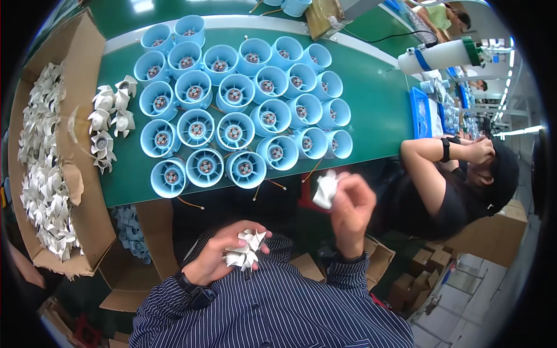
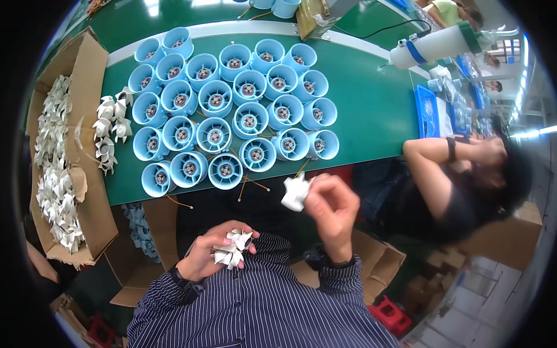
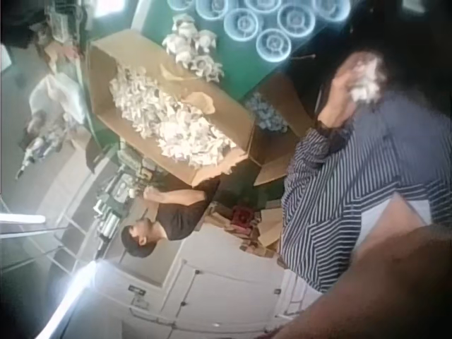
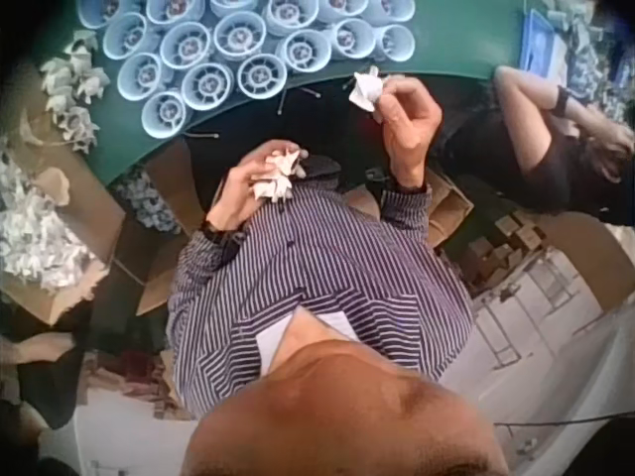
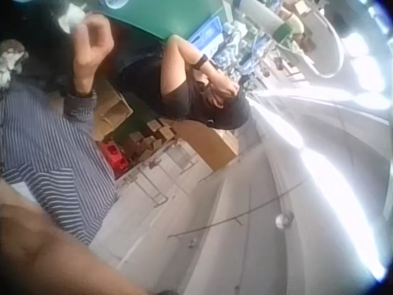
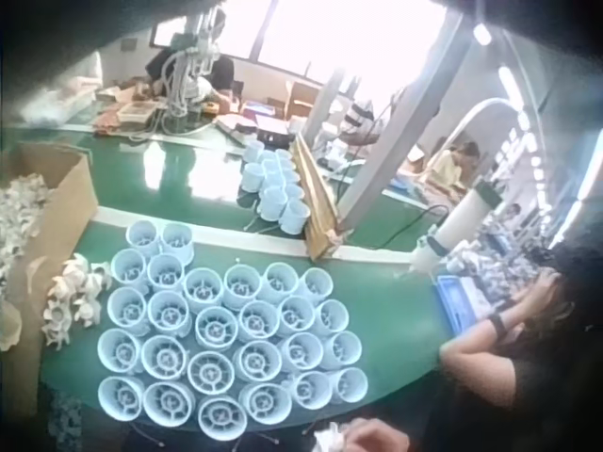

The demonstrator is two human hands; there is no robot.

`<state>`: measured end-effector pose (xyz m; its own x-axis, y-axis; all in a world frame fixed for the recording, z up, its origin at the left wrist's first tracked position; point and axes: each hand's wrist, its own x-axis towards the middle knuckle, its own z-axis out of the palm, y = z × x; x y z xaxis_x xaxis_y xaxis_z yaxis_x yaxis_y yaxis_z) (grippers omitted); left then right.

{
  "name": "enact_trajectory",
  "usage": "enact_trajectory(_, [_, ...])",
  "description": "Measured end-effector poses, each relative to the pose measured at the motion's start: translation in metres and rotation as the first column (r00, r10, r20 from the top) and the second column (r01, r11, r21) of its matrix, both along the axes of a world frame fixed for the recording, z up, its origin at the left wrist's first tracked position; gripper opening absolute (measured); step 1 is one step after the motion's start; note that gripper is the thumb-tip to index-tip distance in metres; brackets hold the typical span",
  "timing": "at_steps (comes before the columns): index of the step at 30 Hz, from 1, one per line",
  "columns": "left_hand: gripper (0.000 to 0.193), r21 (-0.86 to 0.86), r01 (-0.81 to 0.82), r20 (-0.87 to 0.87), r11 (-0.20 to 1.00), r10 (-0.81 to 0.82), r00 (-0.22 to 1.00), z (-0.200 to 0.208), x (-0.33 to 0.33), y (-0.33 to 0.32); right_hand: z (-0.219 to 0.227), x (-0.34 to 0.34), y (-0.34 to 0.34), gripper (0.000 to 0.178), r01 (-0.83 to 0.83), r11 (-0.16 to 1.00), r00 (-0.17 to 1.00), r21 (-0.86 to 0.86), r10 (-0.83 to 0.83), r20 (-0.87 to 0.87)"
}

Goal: Assemble small plastic components by inserting parts into holders and applying sealant using a pneumatic dispenser.

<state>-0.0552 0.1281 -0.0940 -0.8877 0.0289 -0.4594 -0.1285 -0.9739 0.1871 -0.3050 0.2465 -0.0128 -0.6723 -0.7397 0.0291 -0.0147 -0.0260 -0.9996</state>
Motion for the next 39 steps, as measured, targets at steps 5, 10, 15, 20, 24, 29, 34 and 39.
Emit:
enact_trajectory(5, [0.053, 0.032, 0.096, -0.033, 0.995, -0.095, 0.995, 0.0, -0.016, 0.002, 0.006, -0.049, -0.003, 0.016, 0.249, 0.942, 0.955, 0.223, -0.2, -0.22])
enact_trajectory(10, [0.054, -0.049, 0.168, -0.069, 0.985, -0.171, 0.983, 0.005, -0.031, -0.004, 0.001, -0.065, -0.012, 0.017, 0.22, 0.918, 0.941, 0.329, -0.11, -0.322])
enact_trajectory(15, [0.055, -0.063, 0.18, -0.07, 0.982, -0.184, 0.98, 0.009, -0.041, -0.008, -0.005, -0.07, -0.015, 0.017, 0.212, 0.912, 0.921, 0.351, -0.067, -0.384])
enact_trajectory(20, [0.058, -0.092, 0.138, -0.044, 0.986, -0.143, 0.989, 0.011, -0.048, -0.007, 0.007, -0.069, -0.021, 0.012, 0.232, 0.886, 0.92, 0.402, -0.065, -0.387])
enact_trajectory(24, [0.061, -0.111, 0.127, -0.044, 0.986, -0.132, 0.99, 0.015, -0.053, -0.008, 0.027, -0.065, -0.037, 0.01, 0.324, 0.843, 0.783, 0.43, 0.016, -0.621])
enact_trajectory(29, [0.068, -0.177, 0.097, -0.075, 0.979, -0.112, 0.991, 0.027, -0.058, -0.007, 0.038, -0.067, -0.044, 0.01, 0.325, 0.802, 0.659, 0.502, 0.189, -0.728])
enact_trajectory(34, [0.072, -0.214, 0.056, -0.129, 0.975, -0.085, 0.988, 0.032, -0.066, -0.013, 0.036, -0.076, -0.046, 0.012, 0.317, 0.782, 0.541, 0.536, 0.315, -0.78])
enact_trajectory(39, [0.073, -0.253, -0.004, -0.121, 0.968, -0.028, 0.992, 0.034, -0.06, -0.014, 0.044, -0.047, -0.047, 0.01, 0.327, 0.828, 0.525, 0.456, 0.242, -0.816])
